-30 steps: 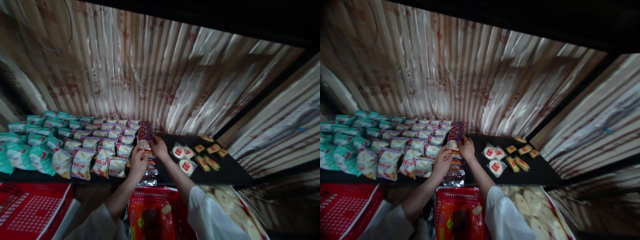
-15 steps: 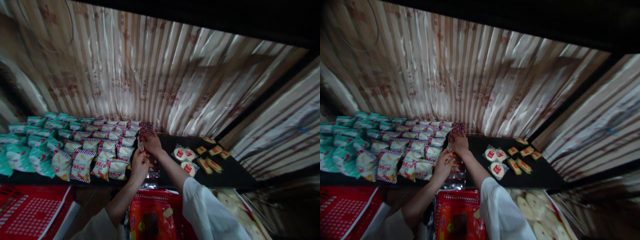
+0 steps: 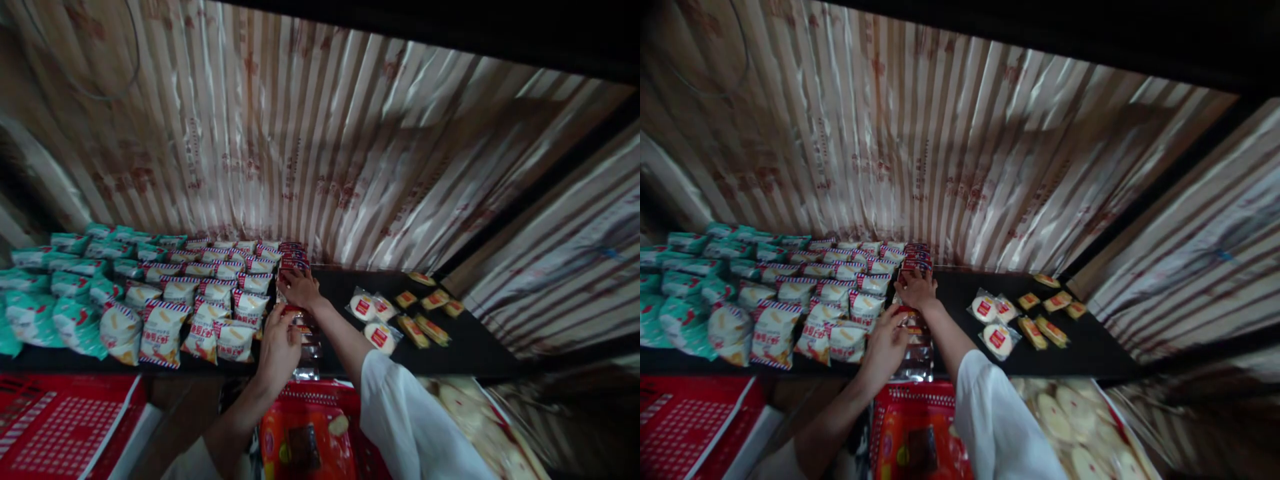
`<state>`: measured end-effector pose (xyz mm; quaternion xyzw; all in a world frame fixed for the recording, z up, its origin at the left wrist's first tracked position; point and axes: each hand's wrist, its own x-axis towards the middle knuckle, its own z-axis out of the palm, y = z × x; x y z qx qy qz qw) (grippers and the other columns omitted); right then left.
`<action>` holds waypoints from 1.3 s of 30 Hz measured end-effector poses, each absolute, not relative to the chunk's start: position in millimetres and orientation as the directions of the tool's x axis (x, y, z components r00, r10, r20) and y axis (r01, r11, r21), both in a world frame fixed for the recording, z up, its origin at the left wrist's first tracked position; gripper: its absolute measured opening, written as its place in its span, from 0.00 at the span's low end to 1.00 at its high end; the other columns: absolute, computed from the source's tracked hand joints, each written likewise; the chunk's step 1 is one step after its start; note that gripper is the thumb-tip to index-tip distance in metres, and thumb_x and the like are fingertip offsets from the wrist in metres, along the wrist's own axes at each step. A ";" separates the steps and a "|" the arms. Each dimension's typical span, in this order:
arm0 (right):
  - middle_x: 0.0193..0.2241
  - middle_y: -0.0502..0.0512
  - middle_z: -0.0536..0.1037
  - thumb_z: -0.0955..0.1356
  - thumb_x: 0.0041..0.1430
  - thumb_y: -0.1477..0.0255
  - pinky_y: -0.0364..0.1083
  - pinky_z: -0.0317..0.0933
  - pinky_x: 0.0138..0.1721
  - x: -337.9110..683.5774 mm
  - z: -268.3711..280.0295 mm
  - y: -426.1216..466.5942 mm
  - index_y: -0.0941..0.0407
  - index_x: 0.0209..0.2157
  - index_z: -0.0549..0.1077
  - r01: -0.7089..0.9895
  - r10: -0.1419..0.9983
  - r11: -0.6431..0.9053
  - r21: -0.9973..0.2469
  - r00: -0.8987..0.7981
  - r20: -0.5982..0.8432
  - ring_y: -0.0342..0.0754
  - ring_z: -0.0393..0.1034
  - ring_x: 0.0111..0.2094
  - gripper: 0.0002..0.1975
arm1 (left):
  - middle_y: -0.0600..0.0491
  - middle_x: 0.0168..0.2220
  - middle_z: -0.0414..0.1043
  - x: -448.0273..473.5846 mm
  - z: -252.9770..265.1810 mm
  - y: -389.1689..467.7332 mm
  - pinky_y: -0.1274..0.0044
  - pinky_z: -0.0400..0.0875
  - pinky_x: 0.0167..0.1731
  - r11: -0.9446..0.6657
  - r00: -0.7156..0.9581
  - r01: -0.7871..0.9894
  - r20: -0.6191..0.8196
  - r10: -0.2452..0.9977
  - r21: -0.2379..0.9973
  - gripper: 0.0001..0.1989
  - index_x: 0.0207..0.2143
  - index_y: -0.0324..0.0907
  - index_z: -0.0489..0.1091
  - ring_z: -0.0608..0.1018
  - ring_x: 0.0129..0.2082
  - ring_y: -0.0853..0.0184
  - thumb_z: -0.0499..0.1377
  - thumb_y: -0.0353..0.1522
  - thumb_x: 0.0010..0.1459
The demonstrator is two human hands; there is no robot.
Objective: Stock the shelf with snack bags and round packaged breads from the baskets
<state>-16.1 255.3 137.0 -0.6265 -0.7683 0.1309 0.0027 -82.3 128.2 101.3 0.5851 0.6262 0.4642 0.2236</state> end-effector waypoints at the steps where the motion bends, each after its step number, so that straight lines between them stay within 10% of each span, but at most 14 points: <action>1: 0.64 0.51 0.52 0.54 0.58 0.49 0.63 0.40 0.58 -15.6 135.7 256.2 0.43 0.59 0.58 0.964 0.964 0.177 -0.198 -0.211 -0.164 0.63 0.38 0.64 0.30 | 0.43 0.55 0.65 -82.2 102.7 126.5 0.62 0.61 0.57 -0.123 -0.199 0.554 0.275 0.941 0.823 0.19 0.44 0.38 0.73 0.67 0.56 0.56 0.51 0.24 0.51; 28: 0.64 0.56 0.53 0.54 0.60 0.50 0.59 0.33 0.60 -8.9 142.1 251.0 0.45 0.58 0.61 0.949 0.963 0.261 -0.178 -0.267 -0.014 0.58 0.37 0.65 0.29 | 0.46 0.56 0.64 -82.3 93.7 108.7 0.60 0.57 0.59 -0.163 -0.230 0.641 0.390 0.891 0.750 0.17 0.41 0.40 0.73 0.60 0.60 0.56 0.51 0.23 0.51; 39: 0.61 0.53 0.58 0.56 0.60 0.53 0.57 0.41 0.58 -3.0 137.2 252.1 0.45 0.57 0.62 0.950 0.960 0.258 -0.177 -0.273 -0.064 0.56 0.46 0.62 0.26 | 0.47 0.65 0.46 -68.0 67.3 73.0 0.64 0.51 0.62 -0.158 -0.268 0.542 0.348 0.898 0.826 0.29 0.60 0.43 0.54 0.49 0.65 0.60 0.49 0.26 0.55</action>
